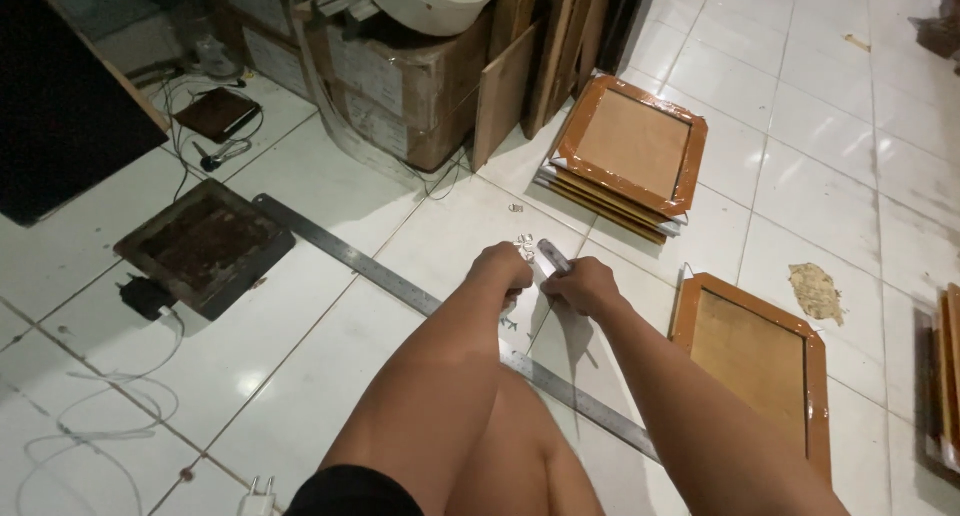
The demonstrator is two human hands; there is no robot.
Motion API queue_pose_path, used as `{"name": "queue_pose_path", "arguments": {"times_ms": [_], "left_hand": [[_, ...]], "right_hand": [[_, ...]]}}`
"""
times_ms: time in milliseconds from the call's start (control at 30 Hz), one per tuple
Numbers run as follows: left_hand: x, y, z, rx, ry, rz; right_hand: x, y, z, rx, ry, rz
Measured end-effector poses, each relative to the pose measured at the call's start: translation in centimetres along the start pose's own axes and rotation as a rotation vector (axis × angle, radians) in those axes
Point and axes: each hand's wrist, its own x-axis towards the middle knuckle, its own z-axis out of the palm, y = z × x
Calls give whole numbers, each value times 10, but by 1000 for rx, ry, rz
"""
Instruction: Measuring and attaching metal clips to the back of wooden picture frames using a hand tool.
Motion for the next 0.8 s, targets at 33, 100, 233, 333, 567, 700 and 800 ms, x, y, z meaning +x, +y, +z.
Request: {"name": "queue_pose_path", "arguments": {"times_ms": [33,100,233,333,567,700,800], "left_hand": [[-16,6,-5,-58,7,-10],[-19,7,-8,-102,14,-6],[-43,16,-17,-169,42,-22],[-40,13,-15,-97,48,-41],[-22,16,-28,27,151,-32],[-22,17,-33,81,308,-93],[-14,8,-29,39,363,-65]], "right_hand": [[-2,3,3,137,-22,42],[-4,-3,14,293,-36,95],[-24,-14,23,697,-179,162],[-51,-29,14,831,-272,185],[-65,-28,27,250,37,41],[-77,-27,34,94,64,-100],[-74,-30,36,-22,76,-122]]}}
